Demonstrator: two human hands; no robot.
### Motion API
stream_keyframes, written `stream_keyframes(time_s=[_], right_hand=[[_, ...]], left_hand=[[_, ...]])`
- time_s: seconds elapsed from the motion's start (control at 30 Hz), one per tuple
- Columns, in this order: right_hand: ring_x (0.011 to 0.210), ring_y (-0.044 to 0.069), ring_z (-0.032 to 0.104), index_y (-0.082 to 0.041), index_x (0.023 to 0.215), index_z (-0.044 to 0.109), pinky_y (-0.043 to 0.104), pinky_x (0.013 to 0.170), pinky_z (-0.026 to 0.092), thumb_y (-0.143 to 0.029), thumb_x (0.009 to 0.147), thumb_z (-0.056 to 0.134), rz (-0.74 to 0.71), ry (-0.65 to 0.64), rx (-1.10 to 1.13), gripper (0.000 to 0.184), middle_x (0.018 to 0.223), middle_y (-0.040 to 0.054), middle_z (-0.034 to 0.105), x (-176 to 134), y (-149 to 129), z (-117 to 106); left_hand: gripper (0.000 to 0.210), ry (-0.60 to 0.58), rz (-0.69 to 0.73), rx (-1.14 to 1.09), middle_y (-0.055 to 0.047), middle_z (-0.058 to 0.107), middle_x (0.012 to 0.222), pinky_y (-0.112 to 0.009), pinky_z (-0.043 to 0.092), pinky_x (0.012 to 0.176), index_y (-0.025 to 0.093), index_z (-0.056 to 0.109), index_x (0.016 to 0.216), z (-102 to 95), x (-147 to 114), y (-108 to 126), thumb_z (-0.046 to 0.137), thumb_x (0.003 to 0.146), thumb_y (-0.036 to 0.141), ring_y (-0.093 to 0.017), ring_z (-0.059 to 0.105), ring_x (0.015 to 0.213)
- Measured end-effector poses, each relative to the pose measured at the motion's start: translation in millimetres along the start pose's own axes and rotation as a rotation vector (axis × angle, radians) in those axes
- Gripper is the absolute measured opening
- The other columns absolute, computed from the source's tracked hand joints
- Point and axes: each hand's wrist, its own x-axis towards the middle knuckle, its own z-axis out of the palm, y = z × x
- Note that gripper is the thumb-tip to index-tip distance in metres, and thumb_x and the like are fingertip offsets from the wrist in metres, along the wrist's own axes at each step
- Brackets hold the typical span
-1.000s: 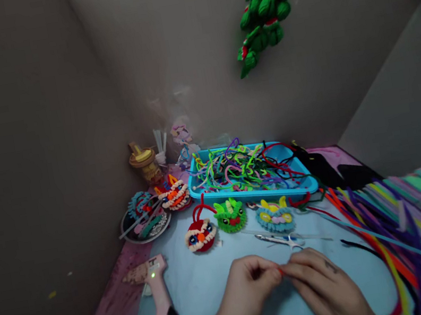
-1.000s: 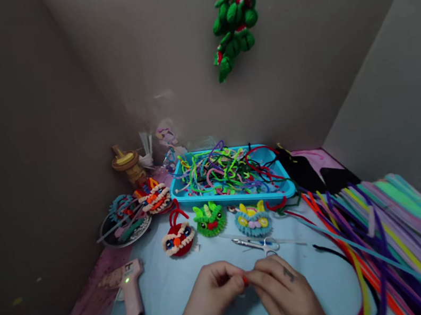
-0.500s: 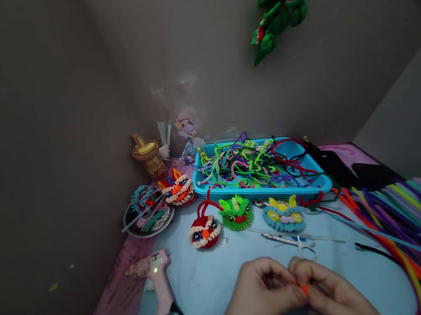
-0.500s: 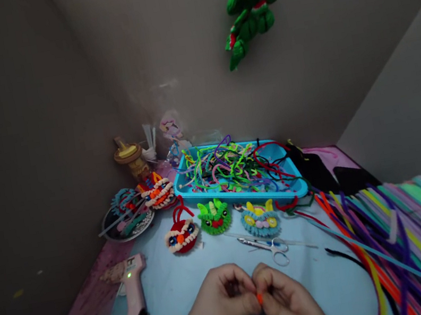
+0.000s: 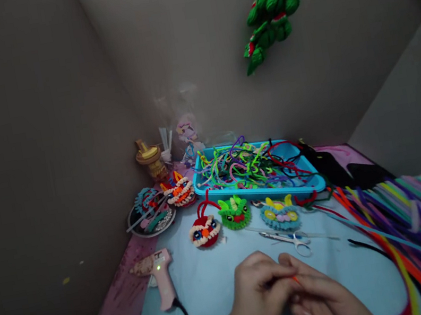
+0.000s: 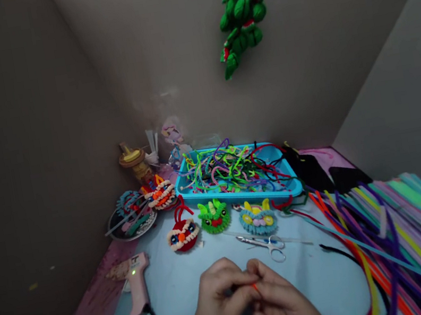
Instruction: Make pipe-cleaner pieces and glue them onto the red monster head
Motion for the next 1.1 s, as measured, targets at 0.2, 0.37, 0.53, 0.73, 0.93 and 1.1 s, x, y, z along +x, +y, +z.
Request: stream_keyframes(time_s=[0.2,0.37,0.53,0.73,0.93,1.1], right_hand=[[0.055,0.008,0.043,-0.020,0.084,0.060,0.018,0.045,0.032,-0.025,0.061,0.080,-0.009,0.042,0.004,0.030,0.071,-0.0020,0.052,1,1,-1],[0.054,0.007,0.042,-0.019,0.080,0.062,0.017,0.044,0.031,-0.023,0.057,0.083,-0.005,0.043,0.004,0.032,0.070,-0.0022,0.051,1,-3,-1],[0.053,0.006,0.040,-0.020,0.081,0.062,0.017,0.044,0.031,-0.026,0.056,0.084,-0.012,0.047,-0.014,0.034,0.071,-0.0028,0.050,1,-5,-2],[0.057,0.008,0.044,-0.019,0.080,0.062,0.018,0.049,0.039,-0.040,0.070,0.074,-0.268,0.092,-0.374,0.026,0.071,-0.0011,0.051,-4,-14,2],[0.074,0.017,0.061,-0.021,0.082,0.066,0.024,0.065,0.052,-0.039,0.072,0.071,-0.602,0.118,-0.826,0.021,0.078,0.0036,0.062,-7,-21,-2],[0.075,0.017,0.063,-0.024,0.081,0.068,0.021,0.064,0.053,-0.029,0.081,0.063,-0.781,0.021,-1.121,0.007,0.077,0.0031,0.064,-11,-25,0]], left_hand=[[0.010,0.046,-0.033,0.048,-0.002,0.056,0.070,-0.022,0.042,0.060,0.016,0.072,0.071,1.6,1,-1,0.064,0.073,0.010,-0.012,0.055,0.064],[0.010,0.026,-0.036,0.092,-0.001,0.054,0.068,-0.022,0.040,0.061,0.015,0.069,0.071,2.6,1,1,0.062,0.074,0.009,-0.012,0.052,0.065],[0.010,0.018,-0.013,0.115,-0.001,0.054,0.069,-0.022,0.039,0.061,0.015,0.069,0.074,1.2,0,1,0.060,0.077,0.011,-0.012,0.052,0.066],[0.009,0.013,-0.063,0.100,-0.001,0.054,0.070,-0.022,0.036,0.058,0.014,0.069,0.077,0.1,3,2,0.060,0.078,0.016,-0.012,0.050,0.064],[0.007,-0.005,-0.126,0.021,0.000,0.054,0.067,-0.021,0.035,0.059,0.014,0.066,0.068,0.2,5,2,0.063,0.073,0.016,-0.011,0.048,0.065],[0.025,-0.083,-0.288,-0.219,0.002,0.052,0.060,-0.021,0.033,0.054,0.013,0.059,0.068,-0.2,7,-3,0.070,0.069,0.036,-0.009,0.044,0.057]])
